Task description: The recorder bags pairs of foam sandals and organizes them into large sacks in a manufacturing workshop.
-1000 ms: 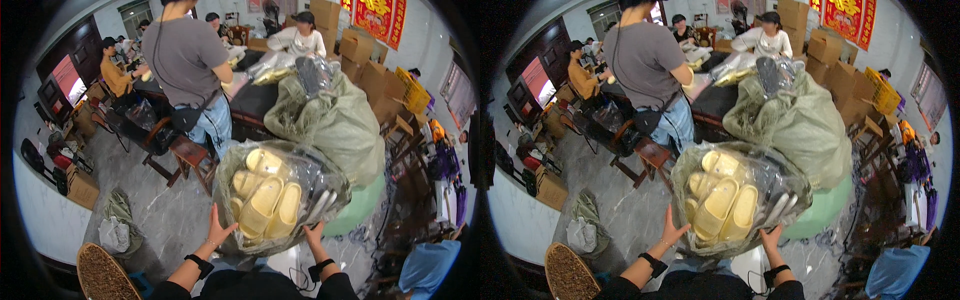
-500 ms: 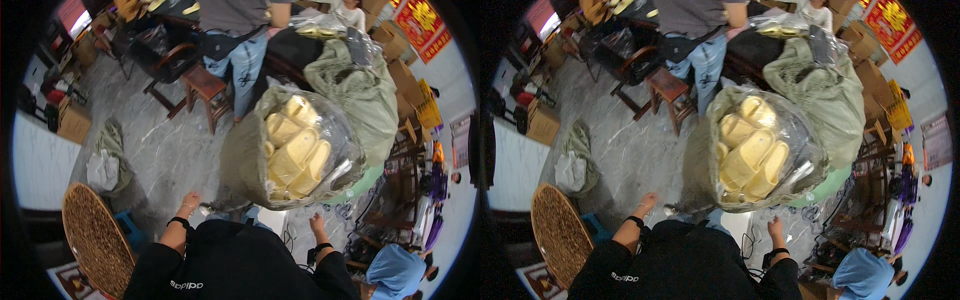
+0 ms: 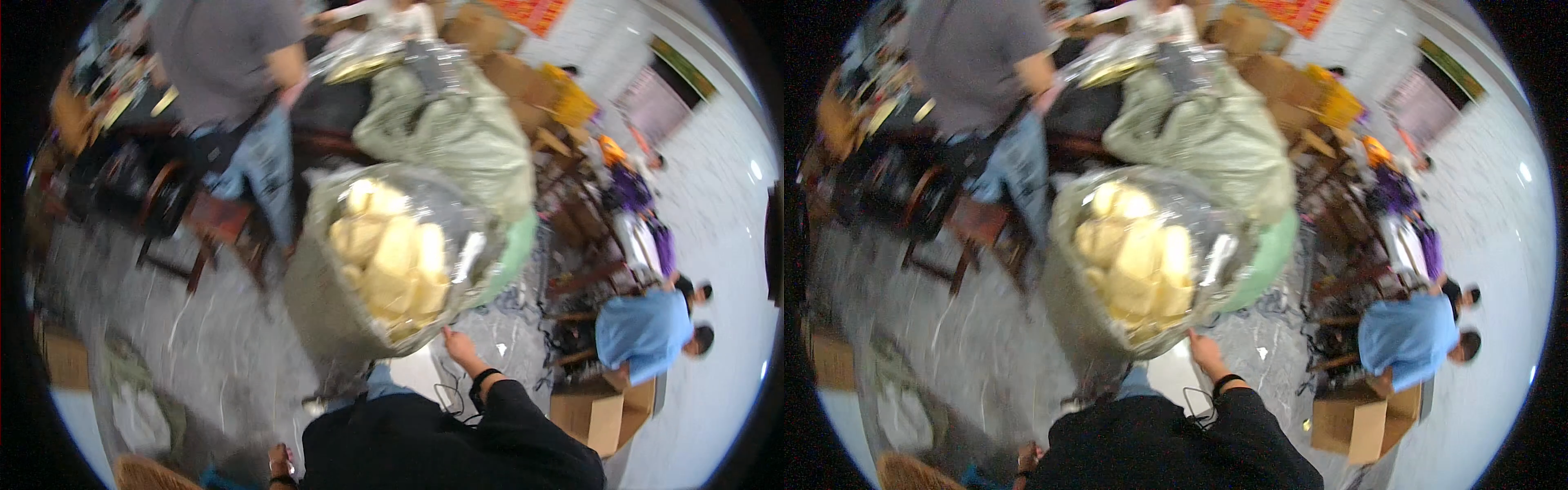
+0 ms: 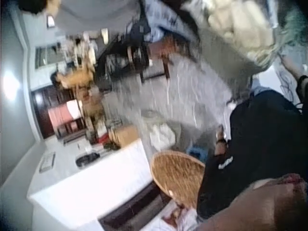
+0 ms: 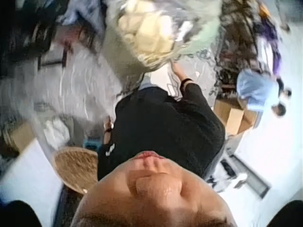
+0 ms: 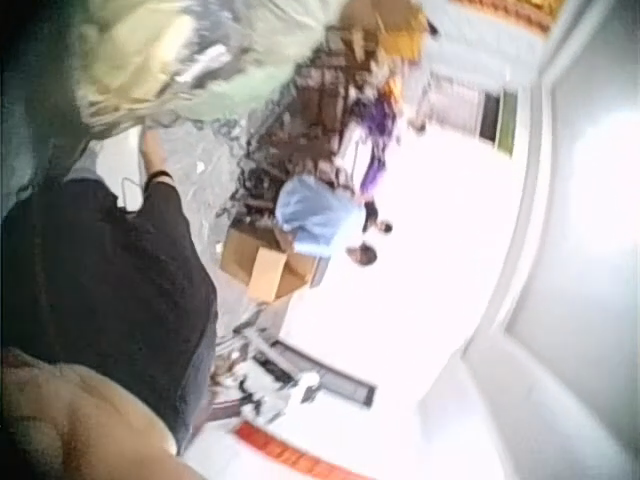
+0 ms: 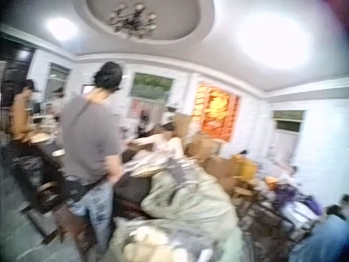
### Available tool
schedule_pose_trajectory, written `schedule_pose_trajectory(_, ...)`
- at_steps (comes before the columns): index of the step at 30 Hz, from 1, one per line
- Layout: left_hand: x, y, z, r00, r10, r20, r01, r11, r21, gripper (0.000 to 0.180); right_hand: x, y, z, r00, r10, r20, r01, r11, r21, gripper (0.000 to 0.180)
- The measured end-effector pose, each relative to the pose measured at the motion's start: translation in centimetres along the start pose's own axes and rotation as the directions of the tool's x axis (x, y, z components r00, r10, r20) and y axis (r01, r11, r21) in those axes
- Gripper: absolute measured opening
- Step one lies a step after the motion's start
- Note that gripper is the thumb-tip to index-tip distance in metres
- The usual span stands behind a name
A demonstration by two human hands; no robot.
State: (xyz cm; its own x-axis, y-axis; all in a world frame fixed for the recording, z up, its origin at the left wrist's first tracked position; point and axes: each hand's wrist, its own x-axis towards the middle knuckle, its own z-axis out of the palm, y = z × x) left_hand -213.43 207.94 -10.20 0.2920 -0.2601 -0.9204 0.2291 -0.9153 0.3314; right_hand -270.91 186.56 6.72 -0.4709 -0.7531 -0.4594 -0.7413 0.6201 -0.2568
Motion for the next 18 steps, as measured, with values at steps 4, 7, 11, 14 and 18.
schedule_pose_trajectory(4, -3.8, 11.9, 9.0, 0.990, 0.141, 0.010, -0.141, 0.977, 0.160, 0.029, 2.7, -0.7, -0.3, 0.969, 0.247, -0.016, -0.224, 0.903, 0.366, 0.079)
schedule_pose_trajectory(7, -5.3, 18.0, 13.6, 0.911, 0.357, 0.206, -0.384, 0.917, 0.109, 0.040, 2.5, -2.9, -1.5, 0.975, 0.189, 0.114, -0.221, 0.854, 0.470, 0.082)
schedule_pose_trajectory(11, -19.0, 27.1, 25.1, 0.826, 0.477, 0.301, -0.503, 0.864, 0.011, 0.056, 1.9, -2.3, -4.0, 0.935, 0.136, 0.329, -0.314, 0.750, 0.582, 0.072)
schedule_pose_trajectory(14, -24.8, 30.2, 30.0, 0.748, 0.544, 0.380, -0.562, 0.824, -0.071, 0.063, 3.3, -0.9, -3.5, 0.909, 0.053, 0.414, -0.330, 0.699, 0.634, 0.064)
schedule_pose_trajectory(18, -24.3, 31.2, 34.1, 0.593, 0.754, 0.282, -0.794, 0.607, 0.046, 0.075, 3.1, -0.5, -4.1, 0.787, 0.033, 0.616, -0.541, 0.517, 0.663, 0.042)
